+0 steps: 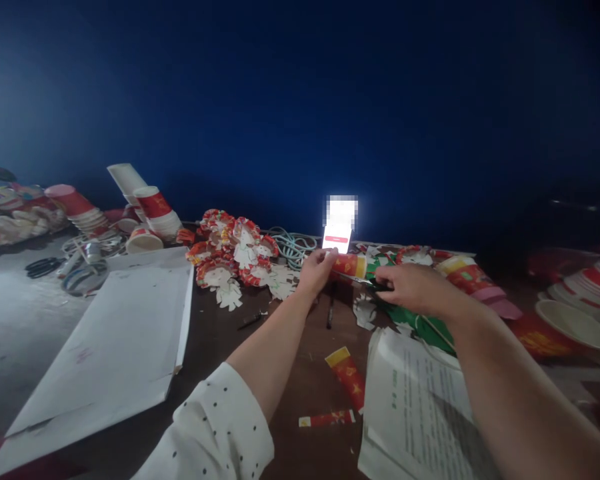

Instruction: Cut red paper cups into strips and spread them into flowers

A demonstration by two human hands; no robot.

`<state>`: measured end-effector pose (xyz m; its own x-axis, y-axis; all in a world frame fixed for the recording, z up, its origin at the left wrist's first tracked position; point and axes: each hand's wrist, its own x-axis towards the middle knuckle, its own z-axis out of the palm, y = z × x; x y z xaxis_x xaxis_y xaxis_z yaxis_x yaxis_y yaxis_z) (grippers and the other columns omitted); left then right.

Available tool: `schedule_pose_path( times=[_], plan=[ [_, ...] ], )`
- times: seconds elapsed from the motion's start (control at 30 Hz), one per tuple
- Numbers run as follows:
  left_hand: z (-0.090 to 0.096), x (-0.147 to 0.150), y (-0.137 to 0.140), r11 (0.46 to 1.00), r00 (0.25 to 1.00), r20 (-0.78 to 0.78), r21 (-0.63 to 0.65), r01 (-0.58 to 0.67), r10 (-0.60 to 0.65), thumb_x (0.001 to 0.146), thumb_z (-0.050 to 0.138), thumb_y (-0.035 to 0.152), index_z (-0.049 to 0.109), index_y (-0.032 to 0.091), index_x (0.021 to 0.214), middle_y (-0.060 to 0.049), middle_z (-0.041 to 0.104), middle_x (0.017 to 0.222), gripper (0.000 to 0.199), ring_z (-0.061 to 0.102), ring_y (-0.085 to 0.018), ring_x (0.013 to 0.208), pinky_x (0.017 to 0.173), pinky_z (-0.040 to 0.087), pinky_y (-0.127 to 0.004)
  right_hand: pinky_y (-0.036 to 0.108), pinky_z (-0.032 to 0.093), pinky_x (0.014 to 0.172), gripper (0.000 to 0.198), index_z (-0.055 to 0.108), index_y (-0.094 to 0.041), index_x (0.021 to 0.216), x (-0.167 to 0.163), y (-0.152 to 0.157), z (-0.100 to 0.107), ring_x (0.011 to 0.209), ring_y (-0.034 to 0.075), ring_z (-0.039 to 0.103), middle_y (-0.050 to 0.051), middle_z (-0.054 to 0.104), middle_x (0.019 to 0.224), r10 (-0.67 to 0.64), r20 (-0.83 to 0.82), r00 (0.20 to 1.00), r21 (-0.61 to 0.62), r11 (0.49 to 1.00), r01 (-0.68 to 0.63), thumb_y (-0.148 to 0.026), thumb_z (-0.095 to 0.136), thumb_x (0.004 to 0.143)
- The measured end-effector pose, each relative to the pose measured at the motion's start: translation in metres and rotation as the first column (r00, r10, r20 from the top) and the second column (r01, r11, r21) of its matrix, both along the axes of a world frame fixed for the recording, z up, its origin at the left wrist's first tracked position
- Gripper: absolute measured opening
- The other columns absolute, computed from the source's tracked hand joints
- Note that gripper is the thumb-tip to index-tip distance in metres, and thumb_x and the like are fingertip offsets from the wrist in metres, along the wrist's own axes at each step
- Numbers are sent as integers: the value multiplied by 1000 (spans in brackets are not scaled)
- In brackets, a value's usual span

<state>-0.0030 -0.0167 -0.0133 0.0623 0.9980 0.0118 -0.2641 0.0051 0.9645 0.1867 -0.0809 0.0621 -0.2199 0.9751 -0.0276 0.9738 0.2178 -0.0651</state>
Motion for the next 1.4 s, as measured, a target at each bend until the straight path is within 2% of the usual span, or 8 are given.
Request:
schedule_pose_path(
  times=[0.1, 0.3, 0.57, 0.8, 1.1, 1.27, 1.4],
  plan=[
    [-2, -1, 0, 992, 992, 11, 10, 125, -125, 69, 69, 53, 68, 15, 88, -5, 67, 80, 43, 62, -15, 71, 65, 51, -27, 28, 24, 52, 15, 58, -25, 66, 6, 3, -4, 55, 14, 48, -1, 63, 64, 9, -71, 997, -16, 1000, -10, -38, 65, 69],
    [-6, -2, 6, 999, 998, 44, 21, -43, 42, 66, 72, 50, 66, 16, 86, -3, 65, 77, 39, 61, -14, 71, 67, 50, -26, 27, 27, 50, 19, 61, -24, 67, 9, 9, -17, 52, 13, 50, -2, 62, 59, 20, -316, 948, -90, 995, -50, -42, 64, 71],
    [-15, -1, 15, 975, 975, 27, 12, -221, 221, 67, 74, 43, 63, 17, 96, -3, 64, 83, 41, 61, -16, 80, 72, 48, -28, 25, 31, 48, 33, 67, -22, 70, 9, 10, -18, 53, 13, 52, -1, 65, 61, -82, -444, 892, -212, 977, -16, -54, 71, 63],
    [-12, -3, 15, 956, 955, 31, -9, -295, 295, 70, 71, 42, 59, 19, 102, -2, 61, 89, 41, 60, -14, 81, 73, 47, -25, 24, 30, 46, 32, 67, -21, 68, 12, 12, -21, 51, 13, 50, -1, 65, 60, -143, -508, 850, -260, 966, 7, -51, 74, 60],
    [-6, -5, 12, 903, 918, 40, 168, -396, 395, 75, 67, 40, 59, 21, 109, -5, 59, 104, 40, 56, -14, 92, 82, 44, -24, 23, 31, 44, 36, 69, -20, 74, 16, 18, -30, 50, 11, 51, -1, 66, 63, -215, -614, 760, -269, 962, 55, -50, 77, 56],
    [1, -7, 8, 902, 906, 51, 84, -424, 421, 75, 65, 47, 61, 18, 101, -3, 58, 90, 39, 54, -13, 82, 76, 43, -23, 24, 40, 52, 33, 68, -20, 73, 5, 15, -28, 61, 15, 59, 1, 70, 70, -241, -674, 698, -296, 954, 43, -45, 80, 56],
    [4, -11, 7, 881, 883, 13, 65, -469, 470, 76, 63, 51, 60, 19, 97, -1, 57, 86, 38, 53, -12, 79, 74, 42, -24, 24, 40, 50, 31, 67, -21, 70, -2, 14, -35, 58, 14, 58, 0, 68, 66, -252, -714, 653, -300, 953, 40, -45, 79, 56]
  ],
)
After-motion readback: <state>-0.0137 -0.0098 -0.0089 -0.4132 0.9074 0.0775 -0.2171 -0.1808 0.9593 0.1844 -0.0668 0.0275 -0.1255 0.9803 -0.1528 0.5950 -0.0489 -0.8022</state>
